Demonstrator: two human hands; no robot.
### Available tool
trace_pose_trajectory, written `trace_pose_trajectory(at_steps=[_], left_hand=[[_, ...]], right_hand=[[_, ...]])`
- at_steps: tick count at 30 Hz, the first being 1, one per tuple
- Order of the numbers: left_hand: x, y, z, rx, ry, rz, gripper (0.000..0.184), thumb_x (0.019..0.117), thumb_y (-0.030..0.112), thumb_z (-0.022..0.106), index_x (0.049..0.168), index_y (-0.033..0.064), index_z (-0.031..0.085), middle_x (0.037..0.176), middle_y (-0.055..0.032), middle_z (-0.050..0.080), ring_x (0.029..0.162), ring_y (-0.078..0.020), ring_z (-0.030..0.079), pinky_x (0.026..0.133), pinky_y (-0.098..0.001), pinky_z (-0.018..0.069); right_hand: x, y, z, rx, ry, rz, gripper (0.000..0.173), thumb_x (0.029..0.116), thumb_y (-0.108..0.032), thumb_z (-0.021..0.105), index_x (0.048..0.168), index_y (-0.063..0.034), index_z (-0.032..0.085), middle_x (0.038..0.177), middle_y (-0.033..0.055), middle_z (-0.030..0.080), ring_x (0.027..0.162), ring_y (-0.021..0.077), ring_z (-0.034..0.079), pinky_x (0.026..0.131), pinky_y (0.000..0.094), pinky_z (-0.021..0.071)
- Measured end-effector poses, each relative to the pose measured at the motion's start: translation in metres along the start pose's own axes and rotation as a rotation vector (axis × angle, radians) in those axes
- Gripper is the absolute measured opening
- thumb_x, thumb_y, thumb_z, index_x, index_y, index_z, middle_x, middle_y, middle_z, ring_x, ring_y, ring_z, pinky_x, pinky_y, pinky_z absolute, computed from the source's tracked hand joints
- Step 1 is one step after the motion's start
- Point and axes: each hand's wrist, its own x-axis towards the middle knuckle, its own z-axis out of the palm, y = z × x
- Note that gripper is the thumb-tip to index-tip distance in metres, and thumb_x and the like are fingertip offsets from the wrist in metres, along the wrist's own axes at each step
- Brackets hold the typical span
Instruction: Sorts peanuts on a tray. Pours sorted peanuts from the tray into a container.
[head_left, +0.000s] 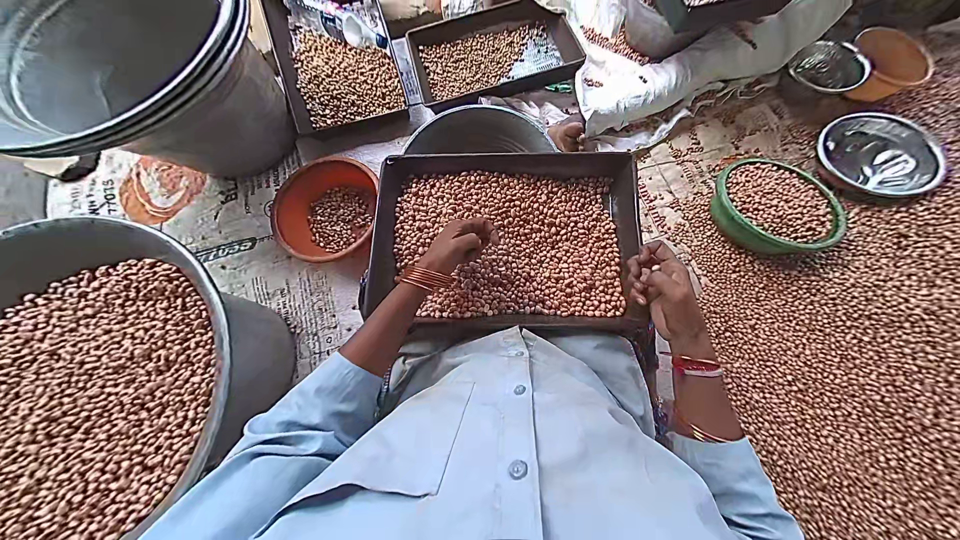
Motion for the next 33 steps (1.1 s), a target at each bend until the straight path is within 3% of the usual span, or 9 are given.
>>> trace_pose_trajectory(at_steps=[2,4,7,11,20,24,27,30,33], left_hand=[[0.0,0.009,-0.001,0.329,0.05,-0.092,0.033,0.103,0.006,0.039,0.111,0.0057,0.071,0.074,-0.0014,0.059,0.056,-0.0079,0.052,0.054,-0.0253,0.0465],[0.003,0.013,0.019,0.55,-0.08,-0.192,0.038,0.1093,0.008,0.037,0.132,0.0078,0.068,0.114,-0.0202,0.072,0.099,-0.0327,0.07,0.091,-0.0536,0.0526],[0.003,0.001,0.062,0.493,-0.279,-0.127,0.033,0.1098,0.01,0.043,0.13,0.0062,0.069,0.127,-0.0199,0.069,0.122,-0.0347,0.065,0.108,-0.0549,0.0454],[0.018,0.021,0.061,0.601,-0.061,-0.076,0.029,0.1064,0.009,0.048,0.119,0.0053,0.073,0.105,-0.0206,0.073,0.101,-0.0373,0.07,0.093,-0.0583,0.0507],[0.056,0.02,0.03,0.972,0.093,-0.094,0.026,0.1034,0.009,0.054,0.121,0.0032,0.072,0.124,-0.0227,0.067,0.114,-0.0419,0.066,0.095,-0.0596,0.0522],[0.059,0.013,0.034,1.049,0.064,-0.077,0.024,0.1043,0.011,0.053,0.116,-0.0004,0.071,0.121,-0.0229,0.067,0.112,-0.0418,0.067,0.092,-0.0587,0.0536],[0.052,0.016,0.015,0.786,0.106,-0.007,0.02,0.0982,0.011,0.064,0.112,0.0022,0.076,0.109,-0.0197,0.073,0.103,-0.0356,0.07,0.094,-0.0551,0.0529],[0.034,0.014,-0.01,0.241,0.196,0.01,0.014,0.0988,0.008,0.056,0.105,0.0007,0.065,0.074,-0.0001,0.055,0.06,-0.0056,0.046,0.059,-0.0248,0.0404],[0.019,0.016,-0.014,0.203,0.132,-0.039,0.02,0.098,0.006,0.05,0.104,0.0027,0.069,0.075,0.0003,0.057,0.059,-0.0043,0.045,0.058,-0.0252,0.0395]], right_hand=[[0.01,-0.008,0.007,-0.05,-0.018,0.037,0.021,0.0901,-0.001,0.037,0.097,-0.0159,0.051,0.074,-0.0066,0.049,0.047,-0.002,0.036,0.042,0.0123,0.0308],[0.02,-0.015,0.02,-0.34,-0.06,0.051,0.014,0.1004,-0.006,0.05,0.101,-0.0138,0.061,0.065,-0.0032,0.046,0.043,0.0028,0.029,0.04,0.0177,0.0247],[0.045,-0.03,0.055,-0.797,-0.13,-0.051,0.012,0.1017,-0.022,0.066,0.105,-0.0126,0.072,0.061,0.0045,0.049,0.047,0.0161,0.038,0.048,0.0359,0.0328],[0.112,-0.024,0.098,-1.12,-0.224,-0.116,0.017,0.099,-0.017,0.065,0.109,-0.0095,0.077,0.092,0.0154,0.073,0.084,0.0319,0.068,0.08,0.054,0.0522],[0.136,-0.011,0.128,-1.338,-0.263,-0.099,0.023,0.0981,-0.016,0.065,0.117,-0.0088,0.075,0.114,0.0193,0.073,0.11,0.0396,0.069,0.091,0.0609,0.0519],[0.138,-0.001,0.121,-1.283,-0.288,-0.089,0.024,0.0962,-0.02,0.068,0.117,-0.0105,0.074,0.107,0.0186,0.074,0.102,0.0394,0.071,0.086,0.0614,0.0528],[0.138,-0.005,0.1,-0.981,-0.252,-0.081,0.019,0.0958,-0.022,0.071,0.109,-0.0092,0.073,0.077,0.0099,0.065,0.067,0.0244,0.059,0.067,0.0468,0.0487],[0.119,-0.002,0.074,-0.444,-0.166,-0.009,0.007,0.0989,-0.01,0.054,0.103,-0.0103,0.059,0.062,-0.0062,0.043,0.047,0.0017,0.035,0.046,0.0197,0.0314],[0.081,-0.004,0.065,-0.502,-0.121,0.11,0.014,0.1016,-0.013,0.046,0.102,-0.0131,0.06,0.06,0.0005,0.039,0.043,0.0083,0.028,0.042,0.0243,0.0258]])
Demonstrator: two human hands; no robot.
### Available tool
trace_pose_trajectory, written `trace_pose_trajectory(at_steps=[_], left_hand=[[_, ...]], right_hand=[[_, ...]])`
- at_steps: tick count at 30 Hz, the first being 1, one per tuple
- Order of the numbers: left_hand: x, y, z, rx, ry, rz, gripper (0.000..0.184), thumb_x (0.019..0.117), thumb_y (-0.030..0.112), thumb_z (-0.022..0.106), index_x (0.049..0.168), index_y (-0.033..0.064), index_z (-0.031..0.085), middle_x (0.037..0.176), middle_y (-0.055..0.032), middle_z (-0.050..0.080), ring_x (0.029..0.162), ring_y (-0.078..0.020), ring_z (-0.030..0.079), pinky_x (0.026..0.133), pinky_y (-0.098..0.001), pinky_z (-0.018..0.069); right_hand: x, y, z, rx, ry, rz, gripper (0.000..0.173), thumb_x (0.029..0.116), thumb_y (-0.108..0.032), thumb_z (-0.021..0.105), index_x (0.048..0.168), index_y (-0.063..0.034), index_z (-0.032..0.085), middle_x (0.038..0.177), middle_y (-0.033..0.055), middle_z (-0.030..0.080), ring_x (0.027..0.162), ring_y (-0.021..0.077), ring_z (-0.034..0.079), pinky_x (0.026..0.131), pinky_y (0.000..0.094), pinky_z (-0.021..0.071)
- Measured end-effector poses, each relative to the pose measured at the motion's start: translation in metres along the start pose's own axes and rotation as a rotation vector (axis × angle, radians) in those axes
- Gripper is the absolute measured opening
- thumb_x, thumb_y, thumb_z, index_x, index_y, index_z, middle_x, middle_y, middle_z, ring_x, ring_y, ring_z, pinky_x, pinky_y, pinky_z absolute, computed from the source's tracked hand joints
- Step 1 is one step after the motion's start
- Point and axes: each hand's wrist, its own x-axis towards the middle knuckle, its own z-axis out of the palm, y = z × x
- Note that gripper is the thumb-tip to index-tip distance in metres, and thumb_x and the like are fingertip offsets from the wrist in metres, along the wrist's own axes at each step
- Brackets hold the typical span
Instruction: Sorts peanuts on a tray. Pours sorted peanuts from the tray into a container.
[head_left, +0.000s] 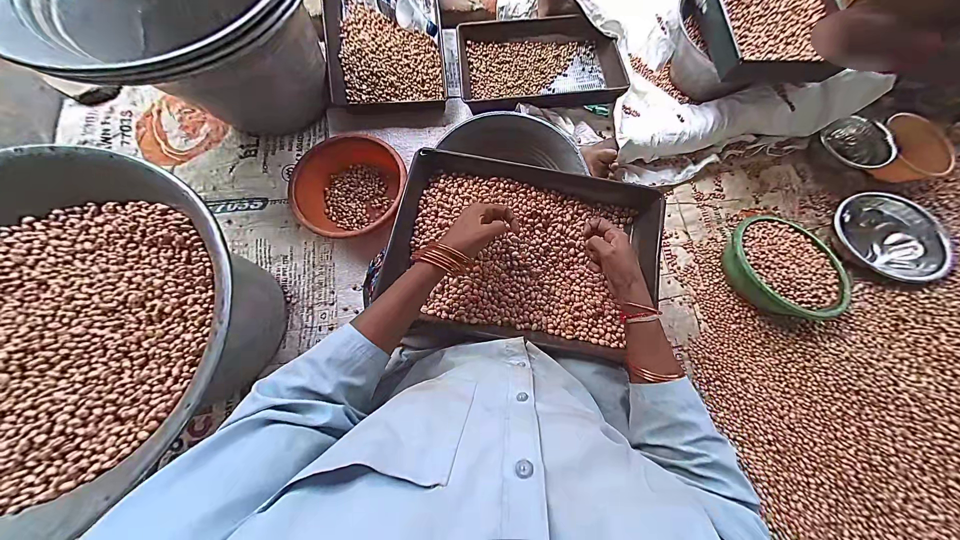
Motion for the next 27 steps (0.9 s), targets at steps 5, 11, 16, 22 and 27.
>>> trace_pose_trajectory(at_steps=[5,11,16,22,27], left_hand=[[-0.009,0.003,0.025,0.635,-0.123,0.001,0.022,0.0999,0.016,0.066,0.119,0.0139,0.076,0.102,-0.0179,0.075,0.098,-0.0384,0.072,0.089,-0.0607,0.0533],[-0.009,-0.009,0.022,0.449,-0.027,0.076,0.017,0.0989,0.019,0.069,0.107,0.0064,0.077,0.087,-0.0118,0.074,0.078,-0.0249,0.069,0.078,-0.0464,0.0552],[-0.017,-0.012,0.012,-0.197,-0.092,0.054,0.019,0.098,0.009,0.048,0.089,0.0067,0.065,0.062,0.0092,0.05,0.05,0.0027,0.04,0.048,-0.0161,0.0335],[-0.027,0.003,0.048,0.714,-0.312,0.021,0.021,0.103,0.016,0.06,0.118,0.0136,0.075,0.102,-0.0182,0.075,0.098,-0.0402,0.072,0.086,-0.0617,0.0532],[-0.028,0.0,0.061,0.87,-0.331,-0.017,0.024,0.1056,0.018,0.055,0.123,0.0111,0.071,0.102,-0.0199,0.074,0.097,-0.0422,0.071,0.083,-0.0605,0.0537]], right_hand=[[-0.012,-0.013,0.032,-0.513,-0.092,-0.252,0.01,0.0958,-0.011,0.071,0.105,-0.0114,0.076,0.077,0.0155,0.066,0.063,0.0316,0.06,0.058,0.0517,0.0482],[0.002,-0.016,0.055,-0.797,-0.084,-0.412,0.017,0.0928,-0.006,0.071,0.109,-0.0075,0.077,0.101,0.0201,0.073,0.094,0.0406,0.071,0.076,0.0599,0.0544],[0.005,-0.014,0.057,-0.794,-0.117,-0.362,0.017,0.0943,-0.013,0.072,0.11,-0.008,0.076,0.098,0.0201,0.074,0.092,0.0418,0.071,0.074,0.0618,0.0526],[0.0,-0.014,0.052,-0.752,-0.145,-0.299,0.014,0.0938,-0.015,0.073,0.105,-0.0066,0.074,0.087,0.0191,0.072,0.081,0.0397,0.07,0.069,0.0596,0.0525],[-0.008,-0.002,0.021,-0.164,-0.102,-0.138,0.012,0.1023,-0.017,0.056,0.096,-0.0099,0.064,0.06,0.0028,0.044,0.047,0.0142,0.036,0.047,0.0318,0.0307]])
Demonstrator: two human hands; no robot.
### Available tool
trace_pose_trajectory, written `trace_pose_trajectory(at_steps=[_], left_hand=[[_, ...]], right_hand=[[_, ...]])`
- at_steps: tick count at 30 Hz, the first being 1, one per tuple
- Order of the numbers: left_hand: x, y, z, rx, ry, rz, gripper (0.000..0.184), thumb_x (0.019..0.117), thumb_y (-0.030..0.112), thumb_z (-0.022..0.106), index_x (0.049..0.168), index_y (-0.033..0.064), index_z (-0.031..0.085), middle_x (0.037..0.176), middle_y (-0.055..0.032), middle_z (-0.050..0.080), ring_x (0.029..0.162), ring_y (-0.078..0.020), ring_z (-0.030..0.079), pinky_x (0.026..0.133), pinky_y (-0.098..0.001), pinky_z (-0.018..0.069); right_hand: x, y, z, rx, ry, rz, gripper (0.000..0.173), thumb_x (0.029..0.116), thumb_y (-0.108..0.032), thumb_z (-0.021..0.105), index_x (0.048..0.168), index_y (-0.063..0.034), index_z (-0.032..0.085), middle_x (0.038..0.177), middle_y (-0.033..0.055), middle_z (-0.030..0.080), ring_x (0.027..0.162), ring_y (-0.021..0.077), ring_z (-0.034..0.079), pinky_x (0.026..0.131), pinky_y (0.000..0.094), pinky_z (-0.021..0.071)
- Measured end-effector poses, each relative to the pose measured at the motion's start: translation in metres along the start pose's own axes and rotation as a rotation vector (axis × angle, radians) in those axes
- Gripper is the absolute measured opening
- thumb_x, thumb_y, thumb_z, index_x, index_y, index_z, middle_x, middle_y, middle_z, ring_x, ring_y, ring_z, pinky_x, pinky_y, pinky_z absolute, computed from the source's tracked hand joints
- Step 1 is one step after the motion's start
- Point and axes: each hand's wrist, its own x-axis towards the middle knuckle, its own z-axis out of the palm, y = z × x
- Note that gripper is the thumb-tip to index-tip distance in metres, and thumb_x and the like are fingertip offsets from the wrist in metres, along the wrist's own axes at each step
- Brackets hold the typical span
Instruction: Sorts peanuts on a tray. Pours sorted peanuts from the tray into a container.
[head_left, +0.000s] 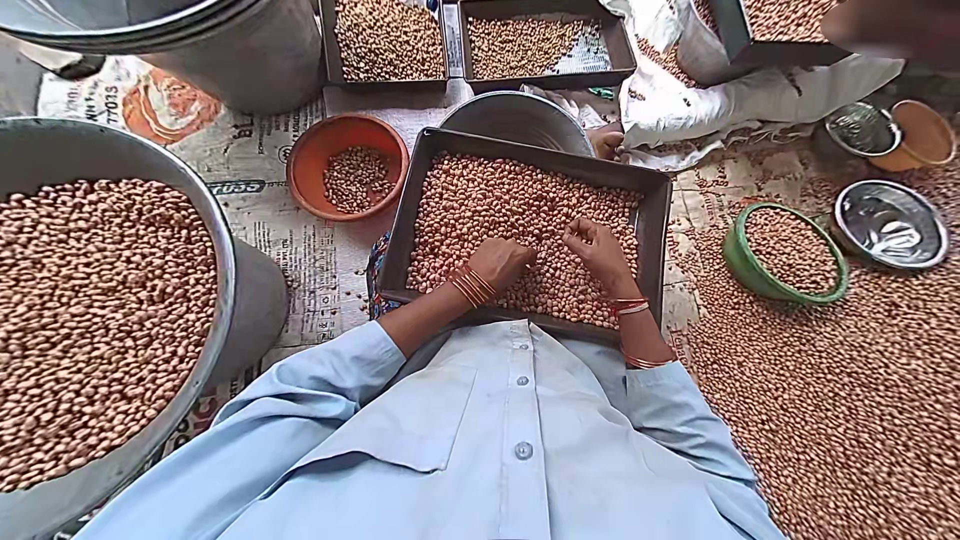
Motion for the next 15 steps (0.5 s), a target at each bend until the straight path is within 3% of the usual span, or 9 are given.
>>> trace_pose_trajectory(at_steps=[2,3,5,7,9,10,11,13,15], left_hand=[[-0.001,-0.001,0.0,-0.019,-0.004,0.001,0.025,0.1062,0.021,0.055,0.123,0.0087,0.07,0.102,-0.0208,0.073,0.098,-0.0425,0.071,0.084,-0.0611,0.0532],[-0.003,-0.003,-0.002,-0.065,0.002,0.02,0.025,0.1054,0.022,0.057,0.121,0.0079,0.071,0.101,-0.0209,0.073,0.098,-0.0422,0.071,0.085,-0.0612,0.0529],[-0.004,-0.013,-0.007,-0.273,0.07,0.089,0.023,0.1005,0.023,0.067,0.111,0.005,0.075,0.091,-0.0184,0.073,0.086,-0.0359,0.07,0.081,-0.0573,0.0541],[-0.004,-0.028,-0.01,-0.642,0.163,0.138,0.013,0.0959,0.014,0.071,0.1,0.0014,0.072,0.074,-0.0058,0.063,0.064,-0.0138,0.055,0.065,-0.0349,0.0476],[0.0,-0.036,-0.014,-0.955,0.231,0.109,0.012,0.0963,0.008,0.051,0.091,0.006,0.062,0.067,0.0066,0.051,0.053,0.0011,0.043,0.051,-0.0175,0.0363],[0.004,-0.036,-0.016,-0.981,0.264,0.081,0.017,0.0951,0.009,0.046,0.089,0.0068,0.062,0.065,0.0073,0.05,0.051,0.0013,0.041,0.048,-0.0168,0.0335],[0.006,-0.037,-0.019,-0.895,0.264,0.062,0.021,0.099,0.011,0.048,0.093,0.0041,0.066,0.068,0.0032,0.054,0.056,-0.003,0.045,0.054,-0.0222,0.0376],[0.014,-0.031,-0.023,-0.59,0.221,0.062,0.025,0.1048,0.02,0.057,0.106,0.0012,0.073,0.083,-0.0103,0.068,0.074,-0.0203,0.062,0.074,-0.0433,0.0508],[0.018,-0.016,-0.023,-0.293,0.14,0.015,0.026,0.1055,0.023,0.058,0.117,0.008,0.075,0.1,-0.0183,0.074,0.095,-0.0363,0.071,0.088,-0.0583,0.053]], right_hand=[[-0.008,0.017,-0.004,0.307,0.018,0.058,0.016,0.1001,-0.013,0.043,0.091,-0.0173,0.055,0.056,-0.0063,0.036,0.041,0.0024,0.027,0.04,0.0175,0.0222],[-0.016,0.021,-0.007,0.307,0.021,0.085,0.017,0.0999,-0.012,0.041,0.092,-0.0172,0.056,0.058,-0.0064,0.036,0.043,0.0024,0.027,0.04,0.0177,0.0229],[-0.035,0.021,-0.009,0.087,0.002,0.114,0.014,0.1029,-0.012,0.051,0.102,-0.0112,0.065,0.063,0.0024,0.044,0.048,0.0109,0.034,0.047,0.0289,0.0294],[-0.039,0.018,0.002,-0.164,-0.008,0.032,0.01,0.0974,-0.014,0.066,0.104,-0.0136,0.074,0.061,0.004,0.052,0.047,0.015,0.041,0.047,0.0356,0.0355],[-0.037,0.013,0.014,-0.405,-0.018,-0.063,0.013,0.0934,-0.014,0.073,0.106,-0.0125,0.078,0.073,0.0108,0.067,0.062,0.0281,0.06,0.059,0.0514,0.0479],[-0.037,0.013,0.019,-0.505,-0.02,-0.095,0.015,0.0931,-0.014,0.073,0.107,-0.0115,0.078,0.085,0.0147,0.073,0.076,0.0356,0.069,0.068,0.0584,0.0527],[-0.038,0.013,0.023,-0.568,-0.019,-0.113,0.016,0.0935,-0.012,0.072,0.108,-0.0109,0.078,0.092,0.0162,0.075,0.084,0.0388,0.072,0.071,0.0608,0.0536],[-0.037,0.015,0.028,-0.623,-0.01,-0.12,0.015,0.094,-0.012,0.071,0.107,-0.0102,0.078,0.094,0.0166,0.075,0.086,0.0394,0.072,0.071,0.0609,0.0536],[-0.037,0.015,0.028,-0.64,-0.018,-0.099,0.016,0.0945,-0.015,0.07,0.109,-0.0098,0.077,0.092,0.0166,0.075,0.086,0.0389,0.072,0.071,0.0605,0.0535]])
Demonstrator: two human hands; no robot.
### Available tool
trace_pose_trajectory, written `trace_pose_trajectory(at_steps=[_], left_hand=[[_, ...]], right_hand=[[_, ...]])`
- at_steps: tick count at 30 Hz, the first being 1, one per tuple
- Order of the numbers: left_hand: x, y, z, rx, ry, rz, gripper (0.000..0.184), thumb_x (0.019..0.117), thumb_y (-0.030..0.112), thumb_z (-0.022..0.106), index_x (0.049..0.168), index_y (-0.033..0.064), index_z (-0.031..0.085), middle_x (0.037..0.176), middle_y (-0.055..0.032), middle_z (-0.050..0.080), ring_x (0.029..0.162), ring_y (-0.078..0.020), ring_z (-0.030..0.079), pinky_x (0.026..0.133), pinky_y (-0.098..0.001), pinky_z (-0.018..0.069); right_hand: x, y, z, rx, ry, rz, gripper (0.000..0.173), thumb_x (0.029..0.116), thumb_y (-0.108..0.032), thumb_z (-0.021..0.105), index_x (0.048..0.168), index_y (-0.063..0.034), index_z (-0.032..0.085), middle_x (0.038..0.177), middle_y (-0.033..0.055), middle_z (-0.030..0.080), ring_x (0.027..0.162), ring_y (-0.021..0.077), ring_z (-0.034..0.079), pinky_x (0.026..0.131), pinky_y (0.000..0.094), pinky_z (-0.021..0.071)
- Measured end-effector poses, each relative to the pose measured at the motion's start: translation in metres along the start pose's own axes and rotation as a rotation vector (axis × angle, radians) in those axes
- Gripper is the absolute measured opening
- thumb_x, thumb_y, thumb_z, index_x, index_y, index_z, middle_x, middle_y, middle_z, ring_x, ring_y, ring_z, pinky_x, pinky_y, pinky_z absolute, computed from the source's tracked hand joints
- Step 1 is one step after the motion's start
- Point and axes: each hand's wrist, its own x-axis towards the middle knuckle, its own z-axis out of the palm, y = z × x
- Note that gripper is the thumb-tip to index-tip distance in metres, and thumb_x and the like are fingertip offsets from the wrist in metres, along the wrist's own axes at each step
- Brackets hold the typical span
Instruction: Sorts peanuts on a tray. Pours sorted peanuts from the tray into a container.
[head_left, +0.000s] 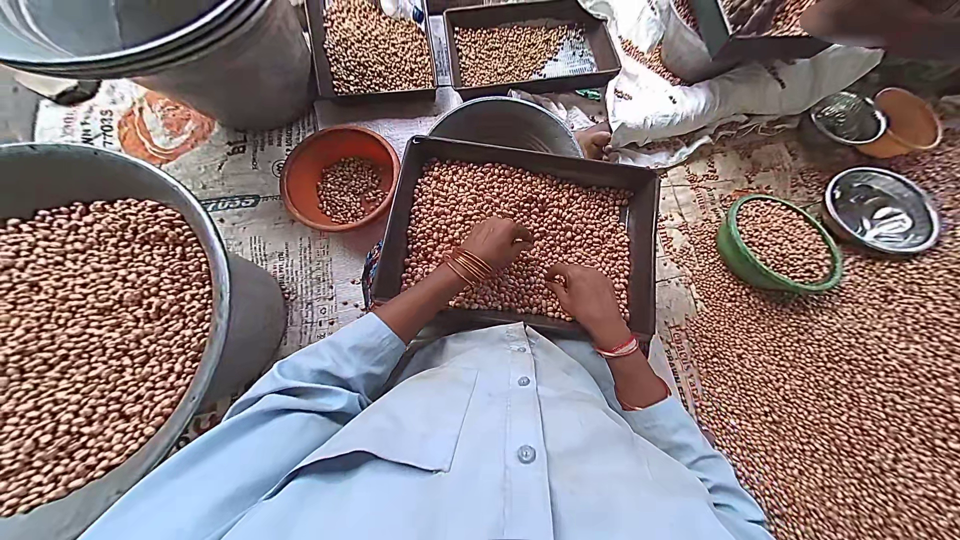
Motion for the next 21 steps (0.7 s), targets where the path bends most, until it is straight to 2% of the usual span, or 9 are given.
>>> trace_pose_trajectory(at_steps=[2,5,7,9,12,14,16,18,21], left_hand=[[0.001,0.01,0.007,0.158,-0.066,-0.05,0.026,0.1053,0.02,0.056,0.123,0.015,0.074,0.111,-0.019,0.074,0.108,-0.041,0.069,0.093,-0.0623,0.0513],[0.001,0.013,0.015,0.224,-0.087,-0.028,0.025,0.1048,0.018,0.056,0.122,0.0159,0.074,0.108,-0.018,0.074,0.106,-0.0403,0.07,0.09,-0.0612,0.0524],[0.001,0.012,0.018,0.23,-0.103,0.006,0.024,0.104,0.017,0.057,0.121,0.0129,0.073,0.106,-0.0189,0.074,0.103,-0.0408,0.07,0.088,-0.0615,0.0525],[-0.001,0.011,0.02,0.261,-0.107,0.031,0.023,0.104,0.017,0.056,0.119,0.0093,0.072,0.103,-0.0198,0.074,0.101,-0.0412,0.071,0.086,-0.0609,0.0529],[-0.004,0.012,0.025,0.295,-0.124,0.065,0.028,0.1068,0.017,0.05,0.123,0.0073,0.07,0.102,-0.0219,0.073,0.098,-0.0438,0.071,0.084,-0.0622,0.053],[-0.004,0.016,0.025,0.324,-0.152,0.056,0.028,0.1079,0.019,0.049,0.122,0.0051,0.068,0.101,-0.0229,0.072,0.097,-0.0449,0.07,0.082,-0.0627,0.0526],[-0.004,0.013,0.024,0.289,-0.147,0.058,0.026,0.1068,0.021,0.052,0.118,0.0038,0.068,0.099,-0.0227,0.072,0.096,-0.0445,0.071,0.082,-0.0635,0.0526],[-0.005,0.004,0.016,0.103,-0.088,0.085,0.024,0.1033,0.021,0.06,0.117,0.0049,0.072,0.097,-0.019,0.074,0.092,-0.038,0.071,0.085,-0.0589,0.0546],[-0.019,-0.024,-0.002,-0.554,0.02,0.16,0.013,0.0991,0.011,0.057,0.102,0.004,0.068,0.072,0.0026,0.058,0.06,-0.0034,0.05,0.058,-0.0228,0.0446]], right_hand=[[-0.001,0.0,-0.001,0.008,-0.042,0.03,0.022,0.095,-0.021,0.07,0.113,-0.0093,0.075,0.091,0.017,0.074,0.086,0.0391,0.072,0.072,0.0605,0.053],[-0.001,0.008,-0.007,0.126,-0.121,0.11,0.021,0.0937,-0.026,0.07,0.106,-0.01,0.074,0.079,0.0135,0.07,0.076,0.0334,0.068,0.068,0.0565,0.0509],[-0.002,0.024,-0.013,0.41,-0.093,0.114,0.012,0.0982,-0.018,0.064,0.099,-0.0084,0.071,0.066,0.0069,0.056,0.057,0.0203,0.052,0.056,0.0416,0.0421],[-0.006,0.04,-0.016,0.862,-0.005,0.129,0.019,0.1025,-0.015,0.044,0.091,-0.0135,0.059,0.058,-0.0025,0.037,0.044,0.0061,0.029,0.043,0.0222,0.0248],[0.012,0.043,-0.033,1.202,0.107,0.236,0.028,0.1041,-0.022,0.031,0.092,-0.0219,0.056,0.059,-0.0081,0.038,0.042,0.0,0.023,0.041,0.0152,0.0199],[0.049,0.038,-0.043,0.993,0.191,0.213,0.024,0.1038,-0.012,0.04,0.096,-0.0137,0.062,0.063,-0.0075,0.044,0.046,0.0005,0.032,0.043,0.0168,0.0263],[0.08,0.03,-0.051,0.594,0.198,0.223,0.016,0.1027,-0.016,0.058,0.108,-0.0085,0.071,0.079,0.0029,0.062,0.064,0.0123,0.051,0.063,0.0348,0.0423],[0.097,0.02,-0.048,0.334,0.221,0.219,0.023,0.0984,-0.028,0.068,0.111,-0.0101,0.073,0.085,0.0108,0.069,0.074,0.0252,0.062,0.071,0.0497,0.0482],[0.107,0.013,-0.038,0.155,0.199,0.218,0.029,0.0944,-0.03,0.071,0.112,-0.0074,0.072,0.096,0.02,0.072,0.09,0.0395,0.07,0.078,0.0604,0.0507]])
